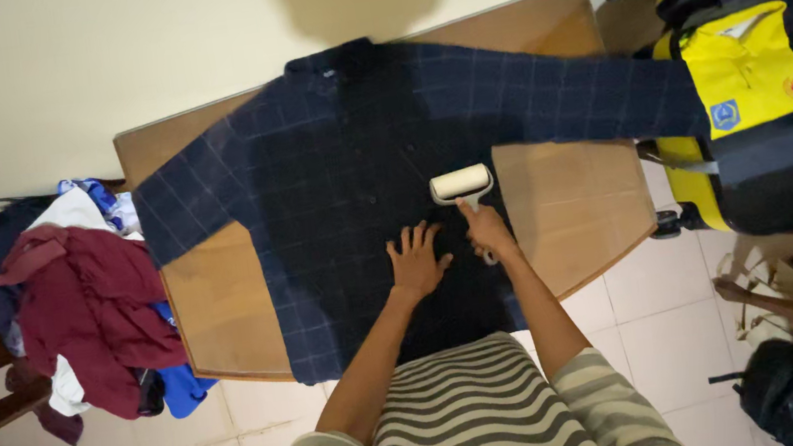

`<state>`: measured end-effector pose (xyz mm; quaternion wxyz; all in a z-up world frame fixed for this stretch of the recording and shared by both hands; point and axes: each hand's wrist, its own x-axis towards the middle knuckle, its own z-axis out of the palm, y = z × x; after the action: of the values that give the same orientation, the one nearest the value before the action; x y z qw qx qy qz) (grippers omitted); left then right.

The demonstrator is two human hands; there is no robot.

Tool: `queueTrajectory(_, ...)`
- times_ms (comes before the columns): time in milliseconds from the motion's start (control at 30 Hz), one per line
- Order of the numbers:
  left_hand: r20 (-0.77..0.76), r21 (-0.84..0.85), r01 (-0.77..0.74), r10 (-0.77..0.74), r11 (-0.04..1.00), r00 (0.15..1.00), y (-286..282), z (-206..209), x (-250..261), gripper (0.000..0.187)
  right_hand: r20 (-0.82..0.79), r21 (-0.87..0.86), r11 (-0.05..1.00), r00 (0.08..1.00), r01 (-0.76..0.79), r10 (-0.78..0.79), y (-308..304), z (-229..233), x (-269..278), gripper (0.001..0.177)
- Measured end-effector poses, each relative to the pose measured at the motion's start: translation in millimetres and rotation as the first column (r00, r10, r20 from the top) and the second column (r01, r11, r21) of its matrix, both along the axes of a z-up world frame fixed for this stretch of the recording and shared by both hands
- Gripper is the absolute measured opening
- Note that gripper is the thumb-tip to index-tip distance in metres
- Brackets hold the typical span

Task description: The person uses a lint roller to clean a dark plaid shirt laid out on a table, rolling the tool across the front and sleeves while holding the fabric flat.

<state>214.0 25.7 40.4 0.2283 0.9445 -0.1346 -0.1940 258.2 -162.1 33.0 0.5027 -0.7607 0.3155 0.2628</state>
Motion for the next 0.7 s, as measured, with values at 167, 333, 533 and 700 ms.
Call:
queueTrajectory(167, 0.085, 0.004, 0.099, -0.099, 0.995, 0.991, 8.3, -27.5, 44.4, 0.042, 0.023, -0.028, 1.0, 1.0, -0.005, 0.005, 3.3, -5.4, 30.8, 0.067)
queueTrajectory(333, 0.087, -0.075, 0.009, -0.003, 0.997, 0.996, 14.1, -8.0, 79.9, 0.061, 0.002, -0.003, 1.0, 1.0, 0.014, -0.014, -0.4, -17.1, 52.2, 0.063)
queueTrajectory(533, -0.023, 0.07, 0.08, -0.079, 0.994, 0.997, 22.2, -3.4, 99.1, 0.112, 0.021, 0.005, 0.999, 0.999, -0.04, 0.04, -2.2, -23.8, 84.0, 0.075)
queueTrajectory(700, -0.062, 0.083, 0.107, -0.102, 0.991, 0.993, 22.5, -21.8, 98.6, 0.114, -0.014, 0.032, 0.999, 1.0, 0.026, -0.026, 1.7, -13.6, 108.2, 0.061)
